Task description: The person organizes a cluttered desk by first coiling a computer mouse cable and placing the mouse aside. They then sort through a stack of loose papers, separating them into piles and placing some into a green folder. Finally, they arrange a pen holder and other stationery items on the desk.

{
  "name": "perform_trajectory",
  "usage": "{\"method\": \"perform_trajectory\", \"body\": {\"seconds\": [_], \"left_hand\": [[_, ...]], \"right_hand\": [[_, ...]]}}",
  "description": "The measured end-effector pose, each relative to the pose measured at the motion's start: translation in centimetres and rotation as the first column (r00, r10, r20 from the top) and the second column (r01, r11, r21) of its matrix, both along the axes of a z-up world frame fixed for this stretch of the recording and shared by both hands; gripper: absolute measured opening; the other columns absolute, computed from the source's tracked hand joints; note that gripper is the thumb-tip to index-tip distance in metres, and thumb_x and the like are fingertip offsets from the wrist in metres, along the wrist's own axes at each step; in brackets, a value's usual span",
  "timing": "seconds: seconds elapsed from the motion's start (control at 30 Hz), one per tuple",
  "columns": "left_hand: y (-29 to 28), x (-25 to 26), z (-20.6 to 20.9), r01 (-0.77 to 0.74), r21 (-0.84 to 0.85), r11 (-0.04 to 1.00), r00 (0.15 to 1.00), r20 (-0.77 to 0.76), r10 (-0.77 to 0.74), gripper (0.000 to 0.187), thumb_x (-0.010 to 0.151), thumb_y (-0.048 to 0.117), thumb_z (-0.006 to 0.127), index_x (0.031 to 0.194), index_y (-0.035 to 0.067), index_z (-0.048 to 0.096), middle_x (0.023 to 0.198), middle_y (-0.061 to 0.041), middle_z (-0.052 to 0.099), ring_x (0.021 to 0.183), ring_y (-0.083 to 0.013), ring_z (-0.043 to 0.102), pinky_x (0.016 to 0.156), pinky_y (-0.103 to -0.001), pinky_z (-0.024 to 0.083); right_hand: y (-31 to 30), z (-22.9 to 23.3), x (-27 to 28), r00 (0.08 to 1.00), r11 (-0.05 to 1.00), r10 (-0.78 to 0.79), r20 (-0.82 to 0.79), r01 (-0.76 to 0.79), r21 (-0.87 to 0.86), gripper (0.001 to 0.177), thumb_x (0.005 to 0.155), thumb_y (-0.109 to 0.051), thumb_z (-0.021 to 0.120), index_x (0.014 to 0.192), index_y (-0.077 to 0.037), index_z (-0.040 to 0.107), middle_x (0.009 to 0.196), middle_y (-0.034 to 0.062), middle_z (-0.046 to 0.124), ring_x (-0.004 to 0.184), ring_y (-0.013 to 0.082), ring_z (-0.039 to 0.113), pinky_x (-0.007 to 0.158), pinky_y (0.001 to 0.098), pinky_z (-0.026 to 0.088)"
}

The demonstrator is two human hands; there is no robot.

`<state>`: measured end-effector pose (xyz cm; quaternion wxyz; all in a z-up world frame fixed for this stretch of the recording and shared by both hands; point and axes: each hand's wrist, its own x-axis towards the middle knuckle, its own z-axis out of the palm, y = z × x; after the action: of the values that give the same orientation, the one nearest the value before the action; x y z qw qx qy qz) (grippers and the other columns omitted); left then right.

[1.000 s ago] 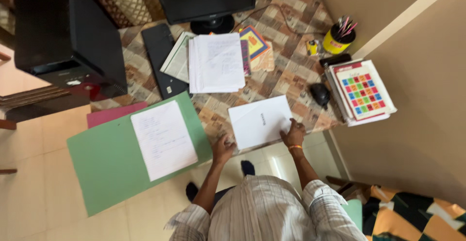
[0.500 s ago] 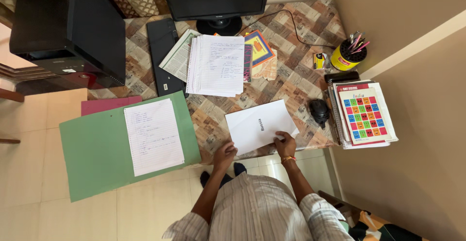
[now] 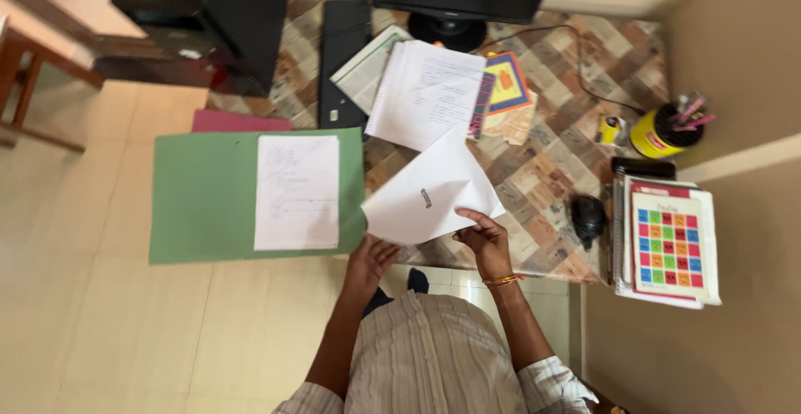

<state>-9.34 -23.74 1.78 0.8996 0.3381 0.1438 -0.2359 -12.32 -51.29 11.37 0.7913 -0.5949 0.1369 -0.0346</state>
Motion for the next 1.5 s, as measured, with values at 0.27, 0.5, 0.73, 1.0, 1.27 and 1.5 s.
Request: {"method": "perform_trajectory", "body": {"seconds": [0.27,0.5,0.73,1.0,1.27,1.5], "left_hand": [[7.6,1.0,7.4,-0.277,-0.103,0.955,0.960,0.000,0.278,0.057,0.108,0.041,0.049,0.146,-0.002,0.050,0.136,-0.016,0.063,0.118,-0.0274,0.065,0.096,-0.043,0.052],[13.9,3.2,8.0,-0.223,0.125,0.967,0.970,0.129,0.207,0.036,0.101,0.009,0.063,0.133,-0.007,0.065,0.126,-0.017,0.070,0.112,-0.0228,0.066,0.096,-0.035,0.054],[19.8,5.6,10.4,-0.208,0.475,0.855,0.958,0.277,0.079,0.030,0.095,0.006,0.069,0.125,-0.002,0.072,0.107,-0.011,0.076,0.090,-0.0155,0.069,0.078,-0.032,0.056],[25.9,10.0,19.3,-0.355,0.765,0.537,0.534,0.637,-0.556,0.024,0.086,-0.002,0.071,0.108,0.003,0.079,0.096,-0.011,0.079,0.084,-0.0201,0.076,0.074,-0.031,0.059],[29.7,13.5,24.2,-0.764,0.582,0.279,0.307,0.708,-0.636,0.046,0.076,0.017,0.087,0.118,0.007,0.071,0.117,-0.012,0.073,0.113,-0.0287,0.066,0.107,-0.054,0.039],[33.6,13.8,12.8,-0.396,0.650,0.649,0.767,0.622,-0.155,0.089,0.087,0.018,0.084,0.159,0.005,0.032,0.149,-0.020,0.055,0.143,-0.0298,0.047,0.116,-0.049,0.034]], "right_hand": [[3.2,1.1,3.5,0.986,0.975,0.157,0.056,-0.164,0.152,0.026,0.093,-0.007,0.054,0.108,0.001,0.073,0.104,0.0047,0.075,0.095,0.0147,0.070,0.088,0.0352,0.058],[8.6,-0.4,6.2,0.986,0.987,0.161,0.046,-0.161,-0.006,0.013,0.099,-0.004,0.065,0.108,0.000,0.073,0.098,0.0035,0.071,0.091,0.0105,0.066,0.085,0.0268,0.056],[16.2,1.3,8.0,0.997,0.849,0.070,0.035,-0.041,-0.526,0.047,0.090,-0.008,0.080,0.135,-0.005,0.069,0.101,0.0123,0.056,0.091,0.0207,0.056,0.075,0.0317,0.053],[26.4,11.3,8.9,0.846,0.105,0.313,0.431,0.420,-0.902,0.084,0.066,-0.027,0.090,0.141,-0.008,0.058,0.154,0.0325,0.036,0.148,0.0424,0.025,0.111,0.0699,0.039],[31.6,10.1,9.5,0.900,0.487,0.366,0.238,0.032,-0.873,0.021,0.086,-0.014,0.084,0.104,-0.009,0.076,0.099,0.0067,0.079,0.091,0.0177,0.077,0.086,0.0349,0.060],[32.0,4.8,9.7,0.997,0.913,0.013,0.081,0.021,-0.407,0.016,0.088,-0.010,0.082,0.094,-0.003,0.068,0.079,0.0017,0.073,0.068,0.0035,0.063,0.061,0.0217,0.053]]}}
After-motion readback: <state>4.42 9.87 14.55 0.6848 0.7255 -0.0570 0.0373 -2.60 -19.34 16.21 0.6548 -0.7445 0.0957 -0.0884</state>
